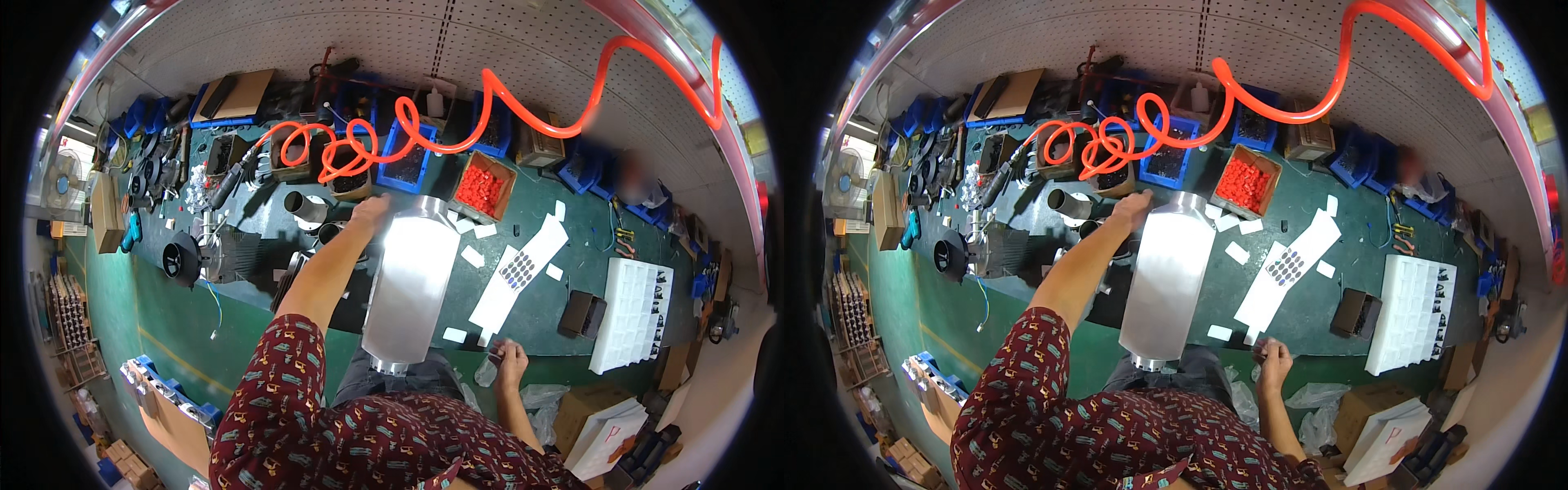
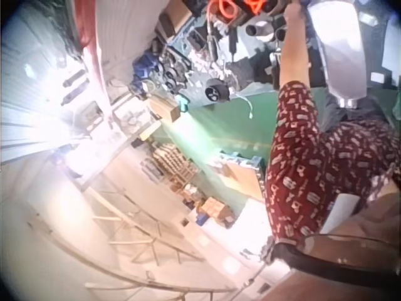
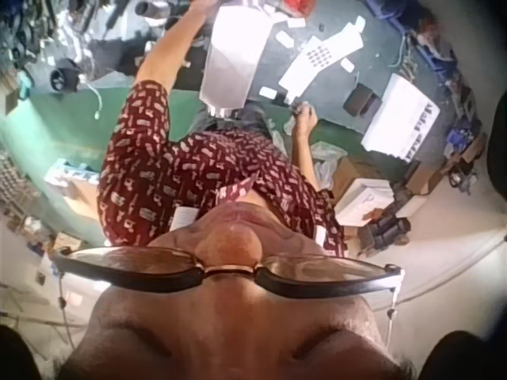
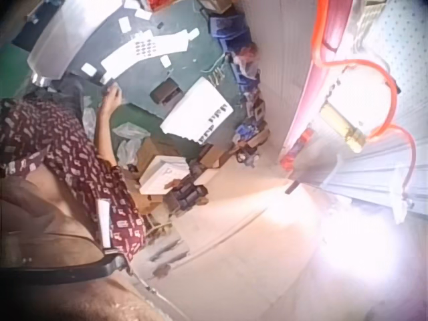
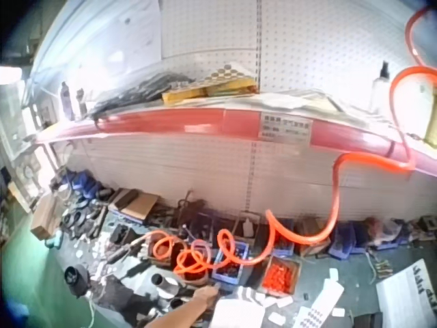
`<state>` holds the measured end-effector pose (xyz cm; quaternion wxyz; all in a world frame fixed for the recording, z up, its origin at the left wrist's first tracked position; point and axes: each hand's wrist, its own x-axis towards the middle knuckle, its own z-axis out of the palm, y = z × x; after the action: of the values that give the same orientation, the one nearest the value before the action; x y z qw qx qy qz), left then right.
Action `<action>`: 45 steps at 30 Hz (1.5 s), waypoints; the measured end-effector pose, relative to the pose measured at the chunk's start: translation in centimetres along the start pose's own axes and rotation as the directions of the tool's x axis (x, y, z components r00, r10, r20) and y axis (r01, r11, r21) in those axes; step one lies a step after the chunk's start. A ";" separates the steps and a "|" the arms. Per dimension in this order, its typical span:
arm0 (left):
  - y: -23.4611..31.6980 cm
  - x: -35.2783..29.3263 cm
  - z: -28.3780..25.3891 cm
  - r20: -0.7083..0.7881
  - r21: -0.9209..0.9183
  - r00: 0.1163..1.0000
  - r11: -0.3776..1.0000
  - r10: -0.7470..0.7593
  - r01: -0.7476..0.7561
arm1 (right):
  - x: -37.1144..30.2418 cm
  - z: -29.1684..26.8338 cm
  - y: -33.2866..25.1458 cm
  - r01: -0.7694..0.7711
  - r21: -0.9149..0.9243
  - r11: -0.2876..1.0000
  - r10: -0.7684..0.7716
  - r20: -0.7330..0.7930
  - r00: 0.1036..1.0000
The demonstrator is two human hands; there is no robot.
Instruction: The person applies a label to a silver metal casing, then attaches a black plastic component to a finned heat sink. They insert a screw and use a cordless drill to fasten the assembly, then attach the casing to the heat sink and secure it with additional screws.
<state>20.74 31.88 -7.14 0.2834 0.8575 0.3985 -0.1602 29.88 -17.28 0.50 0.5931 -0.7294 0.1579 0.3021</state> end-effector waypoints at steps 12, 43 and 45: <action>6.9 -21.2 -8.6 -0.405 -0.828 0.914 0.422 0.004 -0.369 | -3.5 13.7 -15.6 0.162 0.057 0.985 -0.167 0.549 0.819; 10.7 -25.1 -5.4 -0.384 -0.762 0.920 0.538 0.075 -0.361 | -3.8 9.9 -12.9 -0.217 0.171 0.961 0.009 0.766 0.642; 7.0 -21.6 -6.4 -0.586 -0.602 0.809 0.695 -0.050 -0.393 | -1.9 7.5 -12.5 -0.247 0.275 0.929 0.042 0.585 0.810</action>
<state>12.85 19.34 11.24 0.4701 0.7273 0.4073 0.2901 33.85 -7.26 10.48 0.7040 -0.4785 0.0789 0.5188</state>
